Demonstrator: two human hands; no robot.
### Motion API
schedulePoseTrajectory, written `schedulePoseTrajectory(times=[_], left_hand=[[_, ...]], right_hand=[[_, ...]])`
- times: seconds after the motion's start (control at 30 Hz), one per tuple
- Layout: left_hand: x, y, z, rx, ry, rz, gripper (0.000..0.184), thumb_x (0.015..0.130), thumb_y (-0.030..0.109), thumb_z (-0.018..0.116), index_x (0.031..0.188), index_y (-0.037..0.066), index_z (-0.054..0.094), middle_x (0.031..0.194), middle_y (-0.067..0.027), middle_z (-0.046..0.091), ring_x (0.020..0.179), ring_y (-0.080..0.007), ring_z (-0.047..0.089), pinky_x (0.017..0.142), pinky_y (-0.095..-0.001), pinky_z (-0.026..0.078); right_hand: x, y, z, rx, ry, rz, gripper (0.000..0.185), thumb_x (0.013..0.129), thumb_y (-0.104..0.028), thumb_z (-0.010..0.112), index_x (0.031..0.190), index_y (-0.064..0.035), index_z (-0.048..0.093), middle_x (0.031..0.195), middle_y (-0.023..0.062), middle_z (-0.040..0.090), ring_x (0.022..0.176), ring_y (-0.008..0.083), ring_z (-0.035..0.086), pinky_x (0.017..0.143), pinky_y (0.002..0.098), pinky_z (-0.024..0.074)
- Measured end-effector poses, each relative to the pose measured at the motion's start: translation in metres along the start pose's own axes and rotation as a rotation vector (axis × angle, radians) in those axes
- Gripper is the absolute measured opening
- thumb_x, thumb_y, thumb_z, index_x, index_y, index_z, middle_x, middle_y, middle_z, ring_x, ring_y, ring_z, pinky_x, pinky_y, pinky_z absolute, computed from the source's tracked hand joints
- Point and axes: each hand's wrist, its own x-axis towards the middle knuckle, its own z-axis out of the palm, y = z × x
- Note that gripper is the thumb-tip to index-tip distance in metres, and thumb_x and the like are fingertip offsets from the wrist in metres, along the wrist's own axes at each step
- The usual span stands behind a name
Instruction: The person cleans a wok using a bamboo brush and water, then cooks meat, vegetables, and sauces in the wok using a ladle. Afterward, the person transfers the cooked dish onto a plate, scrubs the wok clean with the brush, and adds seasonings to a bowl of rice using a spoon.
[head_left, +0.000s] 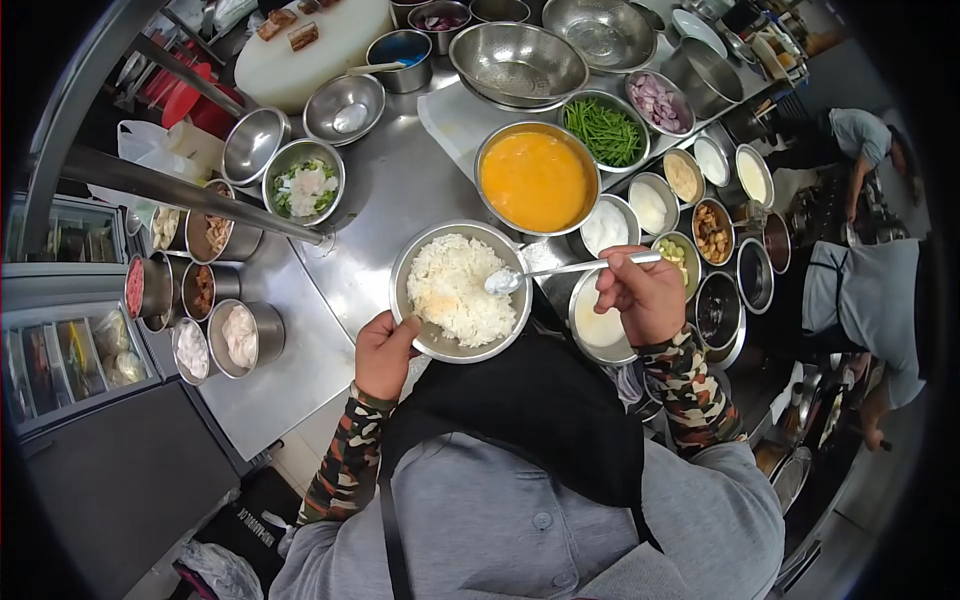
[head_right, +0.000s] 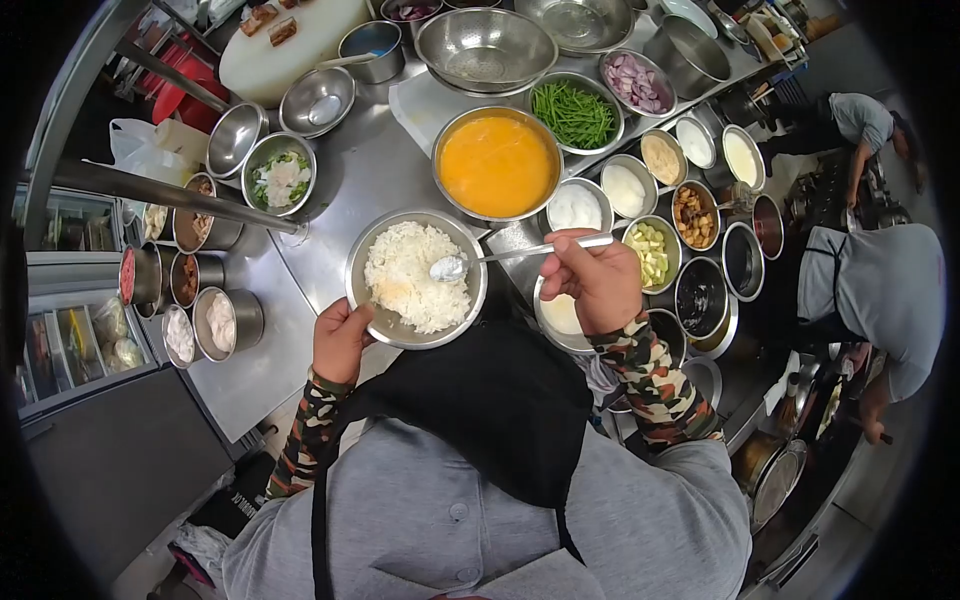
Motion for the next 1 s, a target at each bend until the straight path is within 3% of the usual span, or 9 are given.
schedulePoseTrajectory(times=[0.9,0.97,1.0], left_hand=[[0.007,-0.007,-0.013,0.044,-0.016,0.045,0.018,0.089,0.014,0.060,0.076,0.002,0.060,0.066,0.0020,0.056,0.057,-0.0041,0.050,0.053,-0.0208,0.044],[0.009,-0.006,-0.014,0.036,-0.018,0.052,0.018,0.089,0.014,0.060,0.076,0.002,0.059,0.066,0.0019,0.056,0.057,-0.0043,0.050,0.053,-0.0210,0.044],[0.010,-0.005,-0.014,0.033,-0.011,0.053,0.018,0.089,0.014,0.060,0.076,0.002,0.059,0.066,0.0019,0.056,0.057,-0.0043,0.050,0.053,-0.0210,0.044]], right_hand=[[-0.010,-0.002,0.034,-0.045,-0.086,-0.093,0.020,0.093,-0.010,0.056,0.103,0.0066,0.060,0.073,0.0121,0.065,0.056,0.0160,0.062,0.054,0.0267,0.0526],[-0.008,0.005,0.031,-0.371,0.061,-0.362,0.018,0.094,-0.009,0.055,0.103,0.0062,0.060,0.073,0.0113,0.065,0.056,0.0150,0.061,0.055,0.0252,0.0516],[-0.009,0.001,0.027,-0.328,0.093,-0.390,0.017,0.094,-0.008,0.055,0.102,0.0063,0.060,0.073,0.0104,0.064,0.056,0.0143,0.060,0.055,0.0247,0.0511]])
